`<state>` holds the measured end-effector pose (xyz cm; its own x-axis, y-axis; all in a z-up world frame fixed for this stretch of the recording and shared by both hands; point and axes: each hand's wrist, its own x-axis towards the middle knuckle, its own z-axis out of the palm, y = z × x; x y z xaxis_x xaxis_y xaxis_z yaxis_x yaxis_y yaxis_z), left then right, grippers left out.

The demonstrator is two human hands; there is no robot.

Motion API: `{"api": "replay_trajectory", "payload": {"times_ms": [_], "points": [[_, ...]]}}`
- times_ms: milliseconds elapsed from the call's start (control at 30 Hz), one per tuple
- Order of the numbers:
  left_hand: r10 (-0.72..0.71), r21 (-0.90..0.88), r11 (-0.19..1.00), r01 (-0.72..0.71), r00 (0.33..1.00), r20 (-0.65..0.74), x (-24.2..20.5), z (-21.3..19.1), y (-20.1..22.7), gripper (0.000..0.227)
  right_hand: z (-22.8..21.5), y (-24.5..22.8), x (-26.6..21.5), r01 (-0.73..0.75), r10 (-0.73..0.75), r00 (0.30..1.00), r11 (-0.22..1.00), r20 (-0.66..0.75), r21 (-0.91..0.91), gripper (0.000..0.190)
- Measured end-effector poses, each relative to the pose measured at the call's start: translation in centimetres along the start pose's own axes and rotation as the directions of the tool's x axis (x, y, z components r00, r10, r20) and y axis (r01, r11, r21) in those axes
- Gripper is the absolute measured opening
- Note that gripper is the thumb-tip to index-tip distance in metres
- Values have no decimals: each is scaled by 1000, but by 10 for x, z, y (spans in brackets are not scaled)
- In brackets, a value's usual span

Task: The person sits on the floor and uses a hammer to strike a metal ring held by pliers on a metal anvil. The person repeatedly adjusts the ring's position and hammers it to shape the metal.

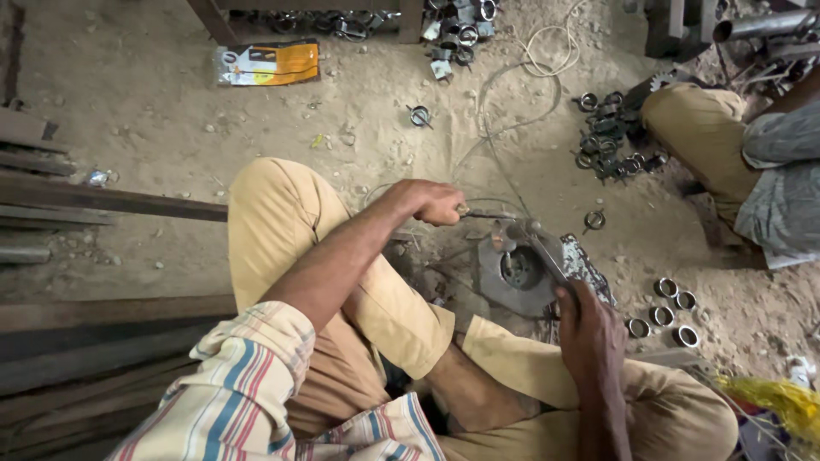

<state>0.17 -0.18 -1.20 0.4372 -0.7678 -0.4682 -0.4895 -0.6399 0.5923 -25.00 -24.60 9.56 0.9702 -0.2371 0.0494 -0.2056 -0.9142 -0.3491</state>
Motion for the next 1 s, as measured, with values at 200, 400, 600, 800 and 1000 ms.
{"api": "replay_trajectory", "payload": {"times_ms": [200, 400, 600, 800, 1000], "points": [[23, 12, 1000, -22, 999, -34, 1, 2, 0, 34, -1, -5, -1, 23, -22, 1000, 999, -13, 35, 24], [-63, 5, 998, 63, 998, 25, -3, 1, 3, 34, 4, 2, -4, 45, -45, 996, 999, -81, -2, 27], [-48, -11, 999, 49, 999, 19, -3, 2, 3, 34, 7, 12, 0, -11, 13, 999, 999, -40, 37, 28], [-86, -6, 996, 86, 995, 40, -8, -4, 7, 33, 4, 12, 0, -186, 183, 980, 982, 77, 37, 32], [-109, -18, 994, 110, 992, 59, -10, -5, 11, 31, 4, 12, 2, -130, 126, 988, 991, 88, 34, 33]]}}
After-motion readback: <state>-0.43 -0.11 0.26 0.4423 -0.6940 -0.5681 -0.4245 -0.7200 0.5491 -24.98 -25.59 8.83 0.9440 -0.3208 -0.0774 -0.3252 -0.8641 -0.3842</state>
